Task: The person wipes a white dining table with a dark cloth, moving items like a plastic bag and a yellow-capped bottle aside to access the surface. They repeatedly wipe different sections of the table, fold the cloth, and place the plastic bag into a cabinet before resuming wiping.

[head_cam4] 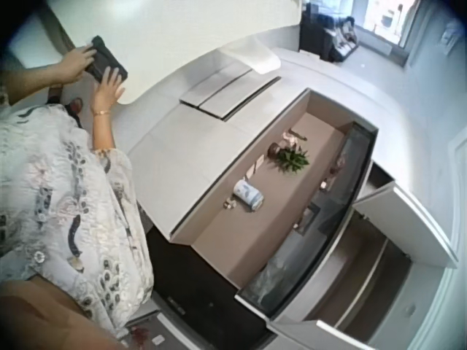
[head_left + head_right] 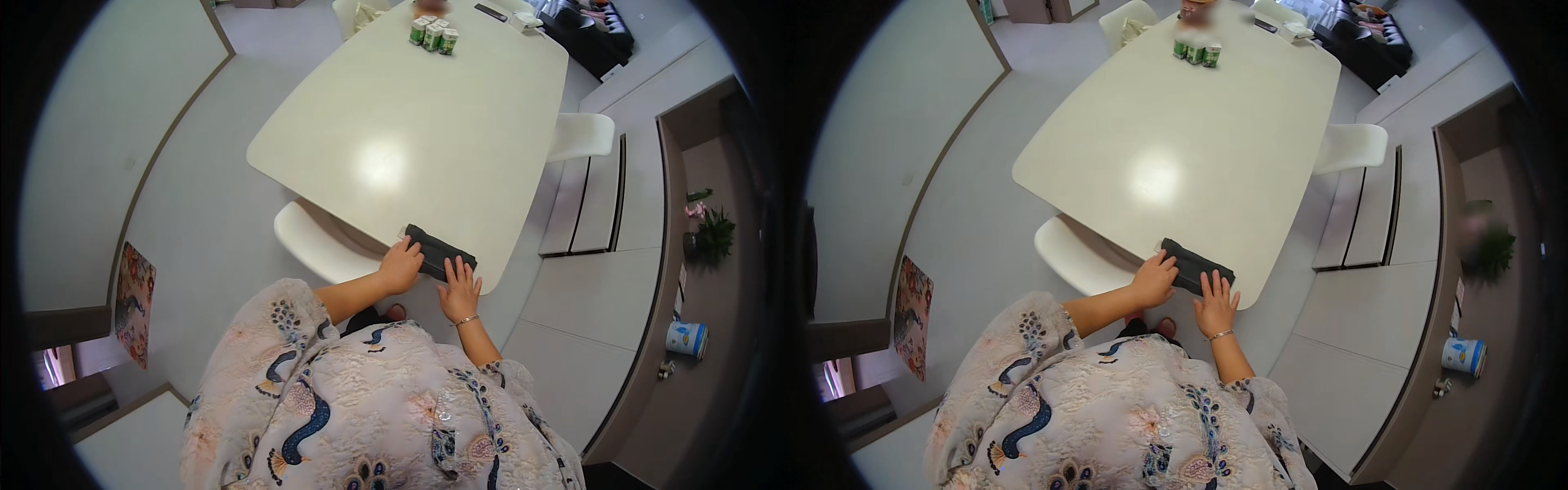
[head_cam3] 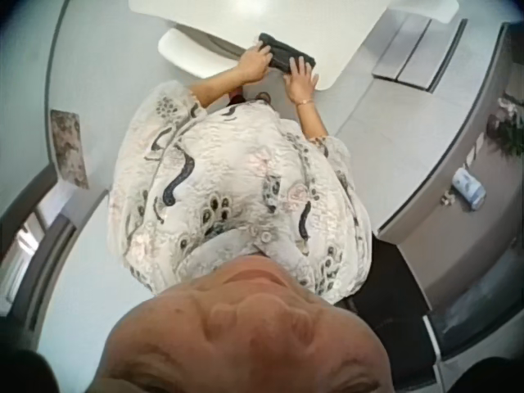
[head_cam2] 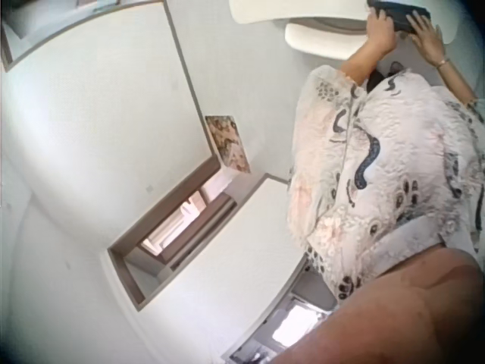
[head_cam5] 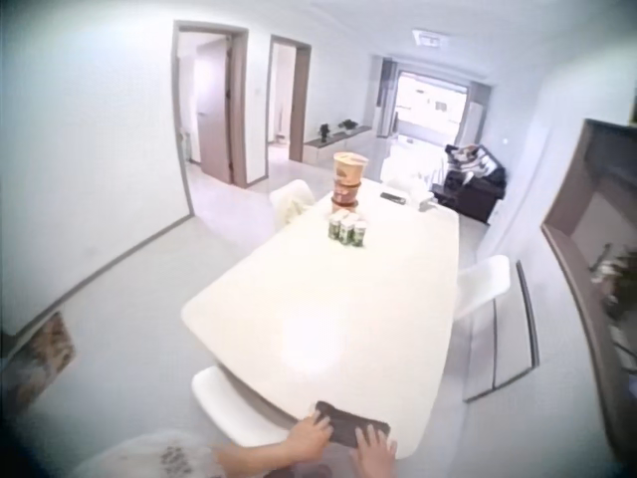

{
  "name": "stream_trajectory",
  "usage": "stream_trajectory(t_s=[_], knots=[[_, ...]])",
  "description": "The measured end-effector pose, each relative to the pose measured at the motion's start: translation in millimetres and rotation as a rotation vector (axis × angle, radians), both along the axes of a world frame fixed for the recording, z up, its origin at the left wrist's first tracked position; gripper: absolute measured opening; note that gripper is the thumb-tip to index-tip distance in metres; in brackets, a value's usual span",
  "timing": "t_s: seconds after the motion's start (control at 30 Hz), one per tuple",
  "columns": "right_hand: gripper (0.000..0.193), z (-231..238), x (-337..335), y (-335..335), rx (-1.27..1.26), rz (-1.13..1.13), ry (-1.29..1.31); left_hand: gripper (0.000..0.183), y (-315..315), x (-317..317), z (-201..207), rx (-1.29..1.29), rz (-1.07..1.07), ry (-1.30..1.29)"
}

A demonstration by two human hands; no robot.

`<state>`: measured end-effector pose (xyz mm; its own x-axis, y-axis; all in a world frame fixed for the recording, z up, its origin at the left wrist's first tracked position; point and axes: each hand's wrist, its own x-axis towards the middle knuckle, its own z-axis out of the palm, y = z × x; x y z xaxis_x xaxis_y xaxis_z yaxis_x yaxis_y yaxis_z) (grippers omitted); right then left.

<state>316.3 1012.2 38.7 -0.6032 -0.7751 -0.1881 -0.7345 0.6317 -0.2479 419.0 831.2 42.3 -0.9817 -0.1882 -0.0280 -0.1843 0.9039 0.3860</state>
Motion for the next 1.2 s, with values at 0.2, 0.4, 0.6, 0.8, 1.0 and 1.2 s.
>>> stream_trajectory(t_s=[0.2, 0.4, 0.6, 0.8, 1.0, 1.2], knots=[[0.067, -24, -12, 34, -0.239, 0.020, 0.155, 0.025, 12, -11, -14, -0.043, 0.010, 0.132], [0.045, -39, -14, 35, -0.509, -0.015, 0.127, 0.023, -4, -10, -16, -0.107, -0.053, 0.114], [0.036, -22, -29, 44, -0.537, -0.002, -0.103, 0.018, -1, -11, -12, 0.124, -0.015, 0.062], [0.029, 25, -33, 33, -0.476, -0.098, -0.460, 0.019, -21, 6, -6, 0.342, -0.047, 0.054], [0.027, 35, -39, -45, -0.629, -0.208, -0.609, 0.024, -98, 8, 15, 0.690, 0.172, 0.094], [0.036, -33, -32, -135, -0.709, -0.478, -0.527, 0.044, -189, 38, 13, 0.637, 0.572, 0.457]])
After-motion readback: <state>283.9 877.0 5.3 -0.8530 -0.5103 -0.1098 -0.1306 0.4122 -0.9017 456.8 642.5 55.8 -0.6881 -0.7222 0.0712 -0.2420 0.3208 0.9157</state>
